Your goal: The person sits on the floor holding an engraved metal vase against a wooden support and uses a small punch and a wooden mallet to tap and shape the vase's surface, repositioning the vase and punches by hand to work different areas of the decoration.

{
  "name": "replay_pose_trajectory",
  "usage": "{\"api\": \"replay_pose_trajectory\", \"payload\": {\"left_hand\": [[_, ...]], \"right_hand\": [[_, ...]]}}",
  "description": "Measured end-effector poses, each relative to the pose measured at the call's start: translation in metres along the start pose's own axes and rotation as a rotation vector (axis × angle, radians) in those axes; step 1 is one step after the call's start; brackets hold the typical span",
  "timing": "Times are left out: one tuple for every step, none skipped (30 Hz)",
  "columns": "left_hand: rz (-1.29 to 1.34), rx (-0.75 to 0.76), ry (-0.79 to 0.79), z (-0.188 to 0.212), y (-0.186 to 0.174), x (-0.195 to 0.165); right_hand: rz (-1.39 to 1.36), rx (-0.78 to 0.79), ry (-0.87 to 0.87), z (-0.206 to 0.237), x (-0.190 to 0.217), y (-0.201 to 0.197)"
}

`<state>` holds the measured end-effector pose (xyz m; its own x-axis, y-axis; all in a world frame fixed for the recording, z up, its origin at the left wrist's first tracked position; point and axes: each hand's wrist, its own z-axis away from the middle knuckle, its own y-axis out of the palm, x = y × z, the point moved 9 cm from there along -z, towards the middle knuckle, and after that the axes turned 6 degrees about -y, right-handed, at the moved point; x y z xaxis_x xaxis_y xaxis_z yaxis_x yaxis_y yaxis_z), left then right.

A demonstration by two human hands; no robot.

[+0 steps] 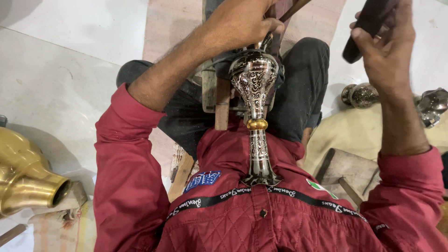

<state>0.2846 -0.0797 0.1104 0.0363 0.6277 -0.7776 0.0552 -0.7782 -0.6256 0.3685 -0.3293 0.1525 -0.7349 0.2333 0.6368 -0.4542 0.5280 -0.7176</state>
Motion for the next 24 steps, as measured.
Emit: {"api": "replay_pose_trajectory", "payload": {"left_hand": [[0.003,0.010,-0.010,0.000,0.000,0.000],[0.002,0.017,-0.019,0.000,-0.002,0.001],[0.010,0.040,-0.051,0.000,-0.001,0.003],[0.020,0.066,-0.082,0.000,0.001,0.005],[0.030,0.091,-0.112,0.000,0.003,0.007],[0.027,0.087,-0.102,0.000,0.003,0.005],[0.023,0.081,-0.092,-0.001,0.002,0.004],[0.016,0.070,-0.083,-0.002,0.000,0.004],[0.016,0.076,-0.097,-0.002,0.000,0.006],[0.020,0.088,-0.110,-0.003,0.002,0.008],[0.024,0.100,-0.122,-0.003,0.003,0.009],[0.004,0.083,-0.093,-0.003,0.003,0.007],[-0.015,0.065,-0.064,-0.004,0.003,0.005],[-0.039,0.041,-0.036,-0.004,0.000,0.003],[-0.035,0.049,-0.056,-0.004,0.001,0.006],[-0.030,0.063,-0.076,-0.004,0.002,0.008],[-0.023,0.078,-0.092,-0.005,0.004,0.010],[-0.013,0.108,-0.118,-0.004,0.006,0.013],[-0.001,0.138,-0.143,-0.004,0.008,0.015],[0.010,0.165,-0.171,-0.004,0.010,0.017],[-0.002,0.127,-0.126,-0.005,0.006,0.013],[-0.016,0.092,-0.081,-0.005,0.002,0.009],[-0.028,0.061,-0.034,-0.005,0.000,0.004],[-0.009,0.090,-0.078,-0.005,0.002,0.007]], "right_hand": [[0.020,-0.002,0.007,-0.001,0.002,0.000],[0.039,-0.003,0.013,-0.002,0.005,0.001],[0.105,-0.009,-0.043,-0.003,0.014,0.000],[0.079,-0.013,-0.058,-0.005,0.018,0.001],[0.053,-0.016,-0.073,-0.006,0.023,0.001],[-0.065,-0.018,-0.049,-0.008,0.022,0.003],[-0.067,-0.016,-0.046,-0.010,0.024,0.003],[-0.068,-0.014,-0.043,-0.012,0.026,0.003],[0.044,-0.011,-0.059,-0.013,0.029,0.001],[0.157,-0.008,-0.068,-0.013,0.032,0.001],[-0.011,-0.038,-0.001,-0.013,0.027,0.000],[-0.178,-0.068,0.066,-0.014,0.022,0.001],[-0.344,-0.097,0.132,-0.014,0.017,0.002],[-0.111,-0.057,0.076,-0.016,0.024,0.001],[0.119,-0.016,0.020,-0.018,0.031,0.001],[0.348,0.024,-0.030,-0.018,0.037,0.004],[0.095,-0.019,0.032,-0.018,0.033,0.002],[-0.158,-0.062,0.094,-0.018,0.028,0.002],[-0.410,-0.103,0.155,-0.017,0.023,0.004],[-0.048,-0.065,0.050,-0.019,0.033,0.001],[0.311,-0.024,-0.061,-0.019,0.044,0.001],[0.668,0.016,-0.170,-0.018,0.053,0.005],[0.305,-0.059,-0.051,-0.017,0.041,-0.003],[-0.058,-0.129,0.068,-0.014,0.027,-0.005]]}}
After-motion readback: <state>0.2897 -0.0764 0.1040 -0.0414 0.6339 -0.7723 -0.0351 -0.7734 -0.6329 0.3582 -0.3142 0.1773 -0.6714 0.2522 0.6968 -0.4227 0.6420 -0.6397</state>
